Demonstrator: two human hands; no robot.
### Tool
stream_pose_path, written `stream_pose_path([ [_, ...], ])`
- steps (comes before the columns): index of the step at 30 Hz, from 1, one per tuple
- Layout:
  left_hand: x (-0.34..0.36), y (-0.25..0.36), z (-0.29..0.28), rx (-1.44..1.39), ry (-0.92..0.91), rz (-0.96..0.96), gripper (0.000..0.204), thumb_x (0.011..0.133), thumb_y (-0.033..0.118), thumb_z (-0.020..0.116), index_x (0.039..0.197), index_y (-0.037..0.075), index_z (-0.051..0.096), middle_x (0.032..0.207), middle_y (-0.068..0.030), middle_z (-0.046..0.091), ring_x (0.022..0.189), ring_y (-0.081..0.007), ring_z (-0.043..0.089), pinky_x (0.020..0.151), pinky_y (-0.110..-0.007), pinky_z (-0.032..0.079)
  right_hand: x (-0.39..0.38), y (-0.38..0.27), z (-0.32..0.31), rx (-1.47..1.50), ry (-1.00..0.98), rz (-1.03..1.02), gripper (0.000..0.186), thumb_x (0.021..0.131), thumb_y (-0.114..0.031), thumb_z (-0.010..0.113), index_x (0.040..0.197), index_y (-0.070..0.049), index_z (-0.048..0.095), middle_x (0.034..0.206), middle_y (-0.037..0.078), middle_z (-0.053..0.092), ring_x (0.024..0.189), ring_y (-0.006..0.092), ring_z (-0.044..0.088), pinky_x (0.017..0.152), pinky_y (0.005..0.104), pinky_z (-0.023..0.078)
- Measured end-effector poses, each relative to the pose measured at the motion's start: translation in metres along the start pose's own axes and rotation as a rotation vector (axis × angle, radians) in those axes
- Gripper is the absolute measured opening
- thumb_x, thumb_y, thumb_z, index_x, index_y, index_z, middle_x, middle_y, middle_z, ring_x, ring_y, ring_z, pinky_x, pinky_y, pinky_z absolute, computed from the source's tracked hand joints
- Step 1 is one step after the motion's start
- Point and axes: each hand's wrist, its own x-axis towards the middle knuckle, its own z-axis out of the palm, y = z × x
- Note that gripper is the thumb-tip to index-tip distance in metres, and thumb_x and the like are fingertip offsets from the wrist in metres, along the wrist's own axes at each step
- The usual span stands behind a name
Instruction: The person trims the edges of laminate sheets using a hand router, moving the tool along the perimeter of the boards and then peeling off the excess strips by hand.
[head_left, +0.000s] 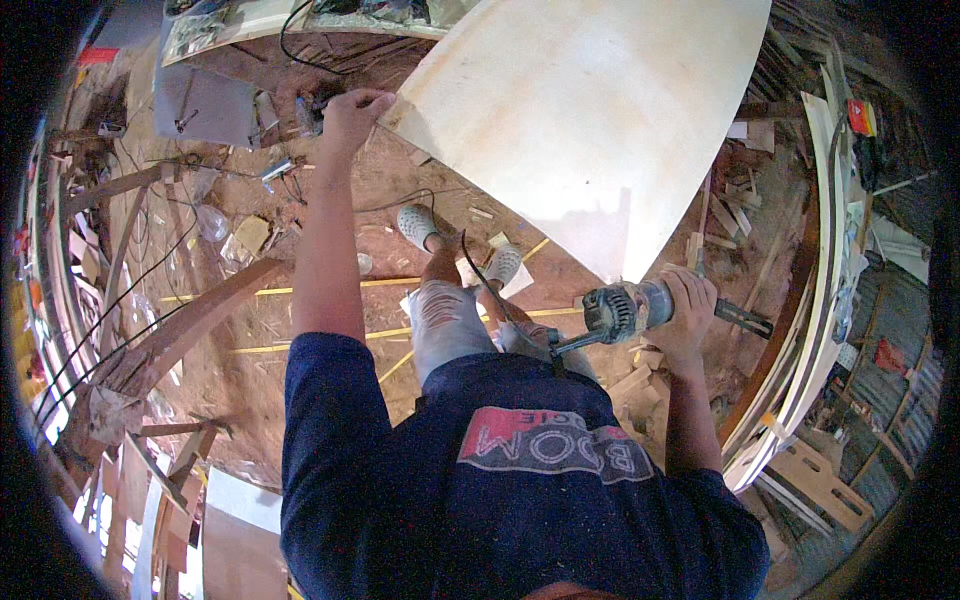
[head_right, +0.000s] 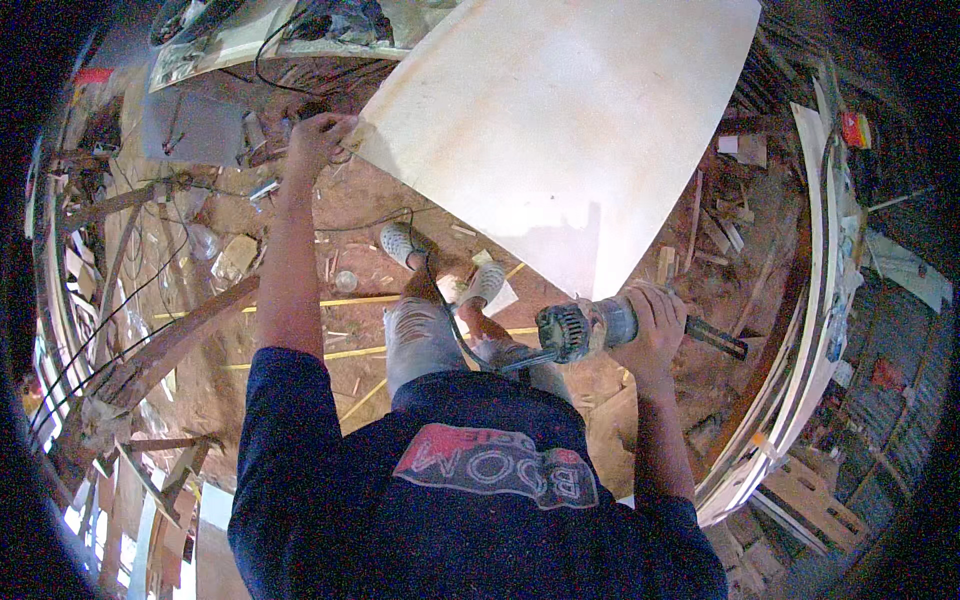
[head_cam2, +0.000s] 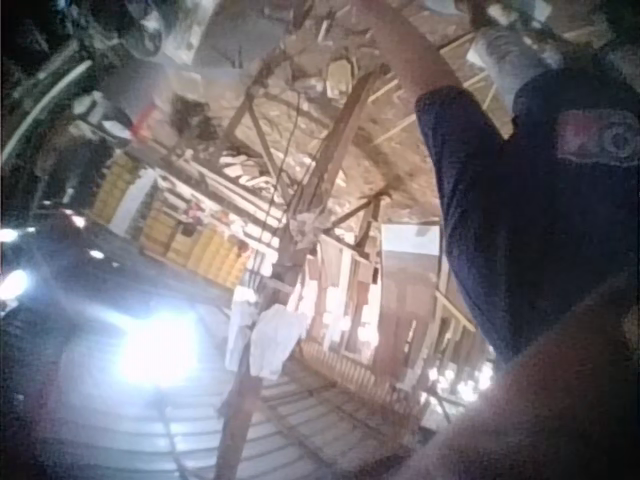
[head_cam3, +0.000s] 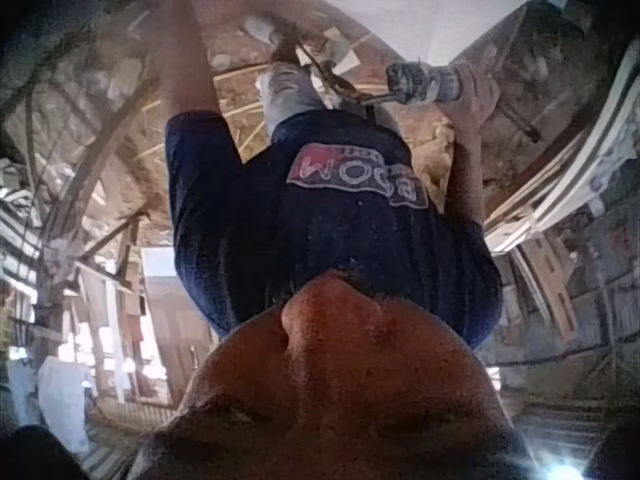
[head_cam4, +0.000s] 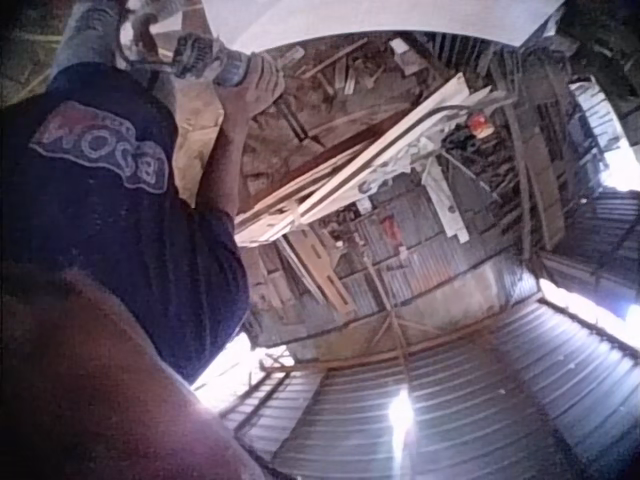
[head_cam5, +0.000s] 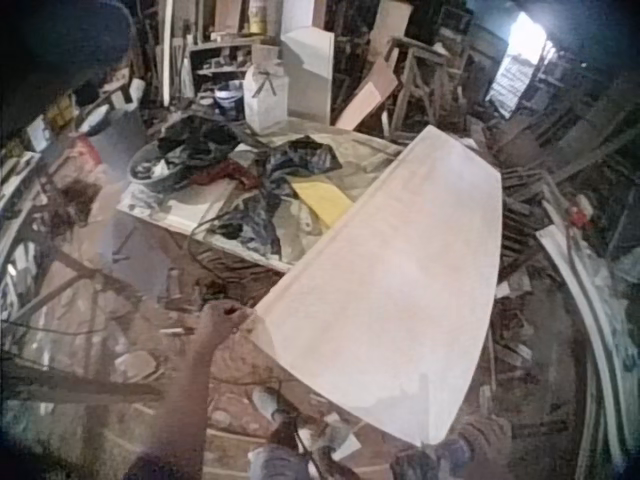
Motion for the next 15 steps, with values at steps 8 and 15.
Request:
stream_pose_path([
  [8,0.046,0.046,0.020,0.072,-0.024,0.120,0.037,0.089,0.043,0.082,0.104,0.010,0.083,0.086,-0.0103,0.079,0.075,-0.0181,0.071,0.073,-0.035,0.056,-0.035,0.013,0.001,-0.073,-0.005,0.069,0.056,0.066,-0.037,0.085,0.112,-0.008,0.070,0.116,0.011,0.073,0.112,0.0300,0.069,0.104,0.0488,0.046],
  [15,0.072,0.030,0.022,0.230,-0.023,0.297,0.043,0.088,0.051,0.079,0.103,0.010,0.083,0.087,-0.0175,0.078,0.080,-0.0293,0.076,0.077,-0.043,0.057,-0.047,0.016,-0.001,-0.055,0.046,0.093,0.049,0.072,-0.035,0.081,0.112,-0.008,0.070,0.114,0.011,0.073,0.109,0.0307,0.070,0.105,0.0478,0.045],
])
